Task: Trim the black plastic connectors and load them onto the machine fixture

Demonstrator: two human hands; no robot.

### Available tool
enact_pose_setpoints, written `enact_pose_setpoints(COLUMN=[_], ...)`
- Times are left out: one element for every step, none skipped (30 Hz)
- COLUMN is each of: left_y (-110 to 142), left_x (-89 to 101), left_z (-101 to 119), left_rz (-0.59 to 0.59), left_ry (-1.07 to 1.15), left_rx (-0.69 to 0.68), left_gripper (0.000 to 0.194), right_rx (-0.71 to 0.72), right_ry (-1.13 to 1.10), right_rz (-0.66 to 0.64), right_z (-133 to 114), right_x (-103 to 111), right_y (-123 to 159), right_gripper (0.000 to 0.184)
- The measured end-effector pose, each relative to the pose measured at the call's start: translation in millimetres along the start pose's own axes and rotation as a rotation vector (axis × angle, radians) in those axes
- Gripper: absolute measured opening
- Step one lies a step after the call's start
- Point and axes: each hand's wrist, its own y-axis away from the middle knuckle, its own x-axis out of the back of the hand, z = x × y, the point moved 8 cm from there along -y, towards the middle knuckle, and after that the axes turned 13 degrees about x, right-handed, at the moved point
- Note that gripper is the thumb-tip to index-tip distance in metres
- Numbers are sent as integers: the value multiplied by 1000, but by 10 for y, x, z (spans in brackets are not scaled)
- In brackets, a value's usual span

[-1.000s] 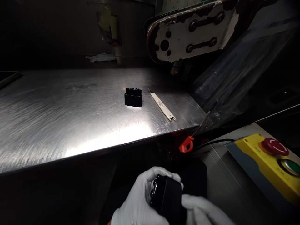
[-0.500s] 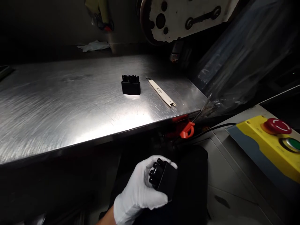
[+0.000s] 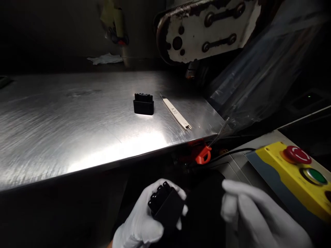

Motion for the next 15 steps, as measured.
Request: enact_pose_setpoints(left_y=[11, 19, 25, 26, 24, 22, 21, 22, 25, 30, 37, 42, 45, 46, 44], left_x=[4, 6, 9, 9, 12, -7, -34, -64, -92, -114, -126, -123, -104, -89, -70], left_z=[-13, -31, -54, -80, -104, -123, -135, -139, -139, -137, -134, -138, -150, -185, -240], left_rz=[-32, -72, -115, -155, -179, -218, -254, -281, -297, -303, -298, -282, -257, -246, -242], left_ry=[39, 94, 162, 226, 283, 325, 362, 385, 398, 401, 398, 394, 399, 410, 437], left_rx=[-35, -71, -103, -121, -126, -115, -91, -62, -30, -1, 17, 28, 31, 46, 68], left_gripper=[65, 69, 70, 68, 65, 63, 62, 61, 60, 60, 60, 59, 60, 61, 63], right_rx=[53, 108, 157, 192, 207, 205, 197, 193, 203, 221, 245, 272, 301, 328, 354], right_ry=[78, 143, 192, 221, 229, 213, 204, 200, 180, 137, 81, 21, -30, -70, -94], right_rz=[58, 94, 103, 88, 50, -2, -36, -54, -55, -51, -41, -22, -4, 8, 14], right_z=[-48, -83, -94, -72, -18, 61, 146, 226, 290, 342, 384, 418, 448, 475, 499], right_x=[24, 24, -5, -64, -151, -259, -360, -454, -539, -619, -686, -734, -765, -782, -789], right_y=[-73, -146, -222, -302, -381, -457, -526, -586, -639, -684, -721, -752, -778, -799, -816], right_gripper=[21, 29, 43, 54, 64, 71, 72, 68, 59, 49, 41, 35, 32, 30, 29])
